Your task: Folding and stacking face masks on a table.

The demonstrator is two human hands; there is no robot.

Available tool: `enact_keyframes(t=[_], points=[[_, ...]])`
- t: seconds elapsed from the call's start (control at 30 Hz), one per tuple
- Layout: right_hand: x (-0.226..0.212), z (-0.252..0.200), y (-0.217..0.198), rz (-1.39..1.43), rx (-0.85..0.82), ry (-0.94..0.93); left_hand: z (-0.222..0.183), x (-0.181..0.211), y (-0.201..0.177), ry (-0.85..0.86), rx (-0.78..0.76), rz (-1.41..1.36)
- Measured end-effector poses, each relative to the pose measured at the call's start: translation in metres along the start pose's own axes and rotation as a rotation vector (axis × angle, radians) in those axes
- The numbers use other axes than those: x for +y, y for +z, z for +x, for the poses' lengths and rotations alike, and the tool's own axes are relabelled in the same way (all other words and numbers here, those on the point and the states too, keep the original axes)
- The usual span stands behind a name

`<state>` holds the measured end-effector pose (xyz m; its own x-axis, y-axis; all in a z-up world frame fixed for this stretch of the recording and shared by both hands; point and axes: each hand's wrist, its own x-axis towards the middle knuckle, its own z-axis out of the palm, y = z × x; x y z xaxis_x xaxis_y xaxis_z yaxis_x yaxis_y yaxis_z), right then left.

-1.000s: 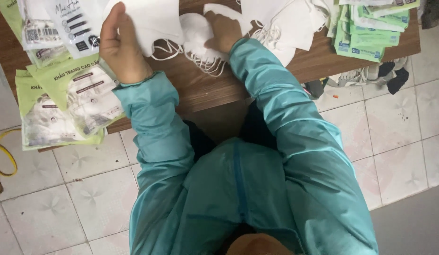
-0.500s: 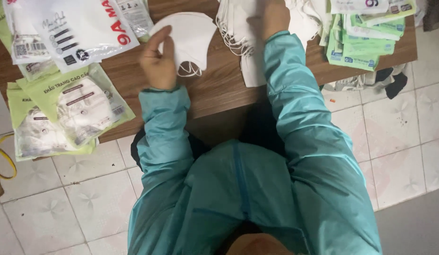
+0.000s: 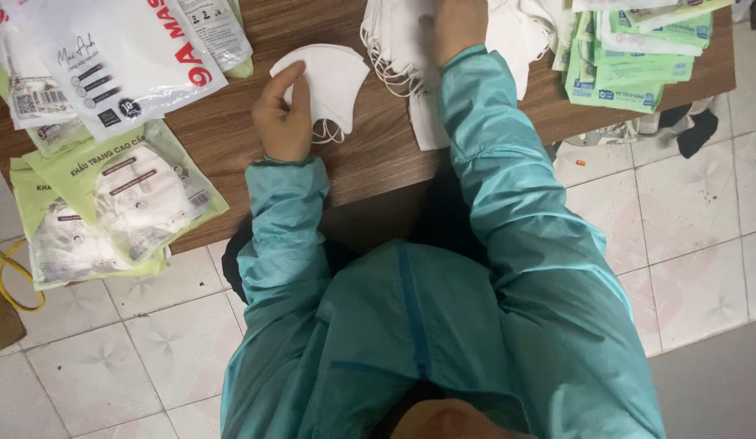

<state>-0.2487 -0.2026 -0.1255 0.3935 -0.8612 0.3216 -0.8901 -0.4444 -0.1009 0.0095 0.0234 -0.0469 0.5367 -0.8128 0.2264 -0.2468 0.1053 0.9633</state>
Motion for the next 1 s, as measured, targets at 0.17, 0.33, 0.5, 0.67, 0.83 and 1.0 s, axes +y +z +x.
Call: enact_keyframes(t=[0.17, 0.33, 0.5, 0.67, 0.83, 1.0], points=[[-0.011, 0.003, -0.027, 0.204, 0.181, -0.095, 0.016, -0.005, -0.004, 0.179, -0.108, 0.125], [-0.033, 0.006, -0.051, 1.049, 0.124, -0.006, 0.035, -0.024, -0.008, 0.011, -0.077, 0.079], [-0.059, 0.002, -0.077, 1.354, -0.25, -0.053, 0.038, -0.016, -0.01, -0.065, -0.064, -0.014], [-0.084, -0.006, -0.083, 1.308, -0.464, -0.015, 0.034, -0.008, -0.008, -0.173, -0.162, -0.121], [-0.1, -0.013, -0.077, 1.407, -0.508, -0.102, 0.025, 0.006, -0.003, -0.225, -0.312, -0.211], [-0.102, -0.016, -0.074, 1.42, -0.542, -0.116, 0.021, 0.01, 0.0, -0.271, -0.224, -0.275]])
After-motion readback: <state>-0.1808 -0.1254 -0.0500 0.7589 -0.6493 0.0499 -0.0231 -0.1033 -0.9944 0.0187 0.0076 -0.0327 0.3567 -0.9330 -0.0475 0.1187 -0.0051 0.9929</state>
